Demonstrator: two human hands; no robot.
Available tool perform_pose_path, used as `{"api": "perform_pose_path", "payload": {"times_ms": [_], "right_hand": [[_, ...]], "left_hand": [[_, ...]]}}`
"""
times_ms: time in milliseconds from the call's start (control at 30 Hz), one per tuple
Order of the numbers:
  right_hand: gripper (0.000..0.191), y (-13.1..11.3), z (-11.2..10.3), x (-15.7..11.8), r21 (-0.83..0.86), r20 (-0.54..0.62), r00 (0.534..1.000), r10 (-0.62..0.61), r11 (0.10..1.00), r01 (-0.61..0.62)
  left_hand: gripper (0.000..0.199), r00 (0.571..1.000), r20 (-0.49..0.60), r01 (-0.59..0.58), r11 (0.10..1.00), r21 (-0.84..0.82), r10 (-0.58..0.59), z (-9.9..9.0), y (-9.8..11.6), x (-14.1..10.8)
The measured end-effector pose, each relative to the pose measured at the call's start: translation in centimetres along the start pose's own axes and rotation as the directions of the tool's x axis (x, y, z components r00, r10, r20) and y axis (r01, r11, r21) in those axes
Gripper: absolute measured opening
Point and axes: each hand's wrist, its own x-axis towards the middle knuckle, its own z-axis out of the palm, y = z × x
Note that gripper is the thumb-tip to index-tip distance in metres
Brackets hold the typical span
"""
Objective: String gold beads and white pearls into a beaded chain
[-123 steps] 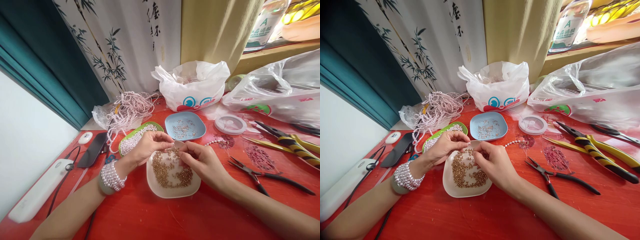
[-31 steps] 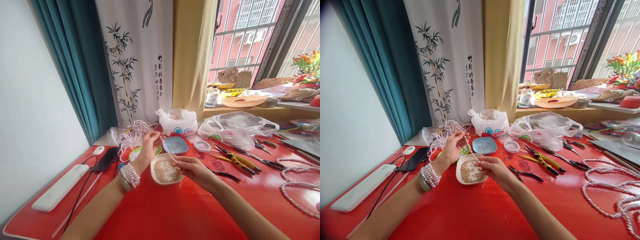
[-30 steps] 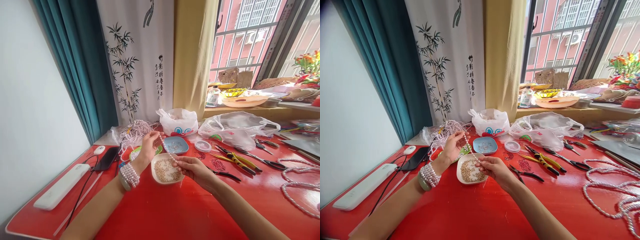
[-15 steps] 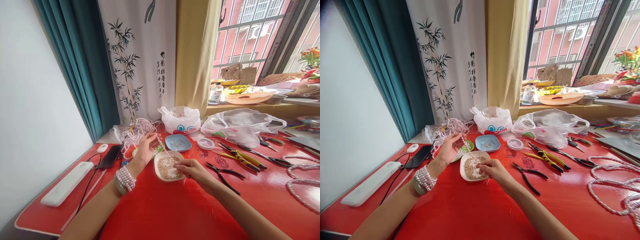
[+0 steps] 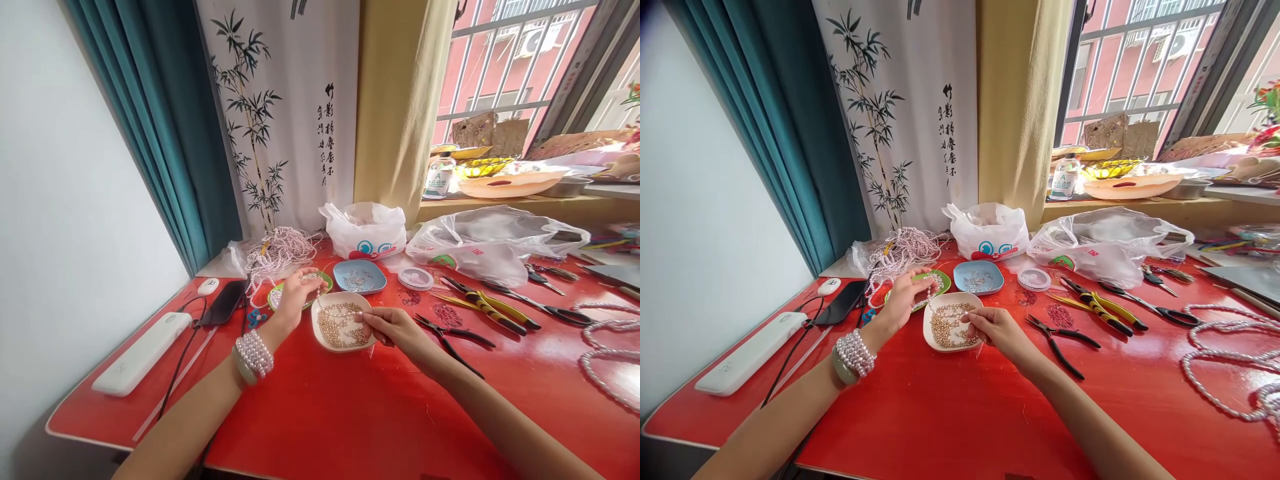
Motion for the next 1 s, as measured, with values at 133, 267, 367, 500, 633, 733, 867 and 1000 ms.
{"api": "perform_pose_path", "payload": {"times_ms": [133, 267, 367, 500, 633, 733, 867, 1000], "right_hand": [[0.037, 0.2, 0.1, 0.1, -0.002, -0.023, 0.999, -0.029, 1.000, 0.029], [0.037, 0.7, 0.3, 0.3, -0.032, -0.061, 0.996, -0.059, 0.998, 0.058], [0.036, 1.0, 0.4, 0.3, -0.081, -0.098, 0.990, -0.097, 0.993, 0.089], [0.031, 1.0, 0.6, -0.1, -0.179, -0.154, 0.972, -0.177, 0.972, 0.149], [0.026, 1.0, 0.8, -0.5, -0.265, -0.176, 0.956, -0.233, 0.947, 0.182], [0.026, 1.2, 0.8, -0.5, -0.303, -0.175, 0.950, -0.260, 0.932, 0.199], [0.031, 1.2, 0.6, -0.5, -0.330, -0.179, 0.940, -0.290, 0.918, 0.220], [0.032, 0.9, 0.5, -0.9, -0.359, -0.195, 0.929, -0.315, 0.904, 0.231]], "left_hand": [[0.011, 0.997, 0.080, -0.023, 0.994, 0.104, 0.015, 0.8, -0.9, -0.7], [0.006, 0.983, 0.181, -0.018, 0.976, 0.216, -0.022, 1.8, -1.7, -1.5], [0.009, 0.972, 0.235, -0.048, 0.959, 0.279, -0.020, 2.4, -1.8, -2.5], [0.011, 0.943, 0.311, -0.248, 0.868, 0.431, 0.114, 3.0, -1.6, -3.5], [0.009, 0.902, 0.367, -0.403, 0.747, 0.529, 0.226, 3.0, -1.4, -3.8], [0.009, 0.889, 0.389, -0.431, 0.734, 0.524, 0.243, 2.9, -1.4, -3.8], [0.008, 0.901, 0.366, -0.393, 0.798, 0.458, 0.233, 2.9, -1.5, -3.9], [0.008, 0.910, 0.362, -0.346, 0.853, 0.391, 0.203, 3.0, -1.6, -4.1]]}}
